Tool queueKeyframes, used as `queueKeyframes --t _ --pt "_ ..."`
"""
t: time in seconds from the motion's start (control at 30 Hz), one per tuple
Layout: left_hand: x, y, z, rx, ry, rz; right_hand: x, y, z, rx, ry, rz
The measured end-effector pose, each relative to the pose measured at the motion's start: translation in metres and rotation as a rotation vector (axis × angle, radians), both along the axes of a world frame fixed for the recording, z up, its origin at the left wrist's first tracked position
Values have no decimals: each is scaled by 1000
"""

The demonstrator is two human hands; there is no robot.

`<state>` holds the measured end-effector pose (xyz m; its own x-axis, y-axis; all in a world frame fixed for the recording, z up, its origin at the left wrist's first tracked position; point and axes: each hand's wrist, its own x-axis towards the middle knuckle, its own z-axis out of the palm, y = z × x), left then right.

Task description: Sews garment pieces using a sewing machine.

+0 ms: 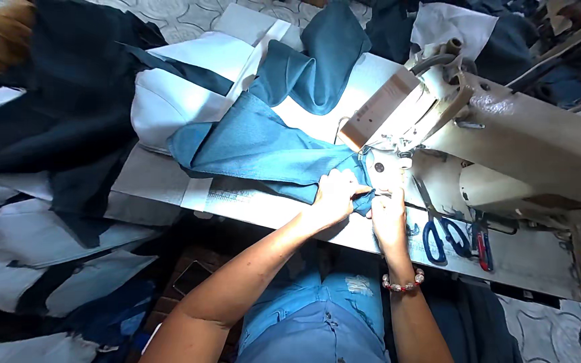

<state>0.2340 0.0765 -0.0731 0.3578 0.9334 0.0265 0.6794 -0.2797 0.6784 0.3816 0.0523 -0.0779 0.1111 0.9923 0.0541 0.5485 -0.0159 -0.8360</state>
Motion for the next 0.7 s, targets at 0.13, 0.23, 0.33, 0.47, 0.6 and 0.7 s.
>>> queueKeyframes --t 0.13,0.23,0.33,0.47,0.6,0.7 --pt "-5 -3 -7 31 -139 -57 -2 -5 5 -39 -26 8" --pt "-13 -6 -15 96 -241 -119 -4 -8 10 -70 8 6" --pt "-17 -6 -21 266 -114 -116 -9 -4 12 -114 386 -52" --pt "-9 11 -20 508 66 14 -26 -1 29 -242 858 -165" --pt "-17 28 -14 807 117 -84 -32 -3 31 -252 937 -209" --pt "-29 26 -19 889 97 -300 -18 -5 21 -280 702 -110"
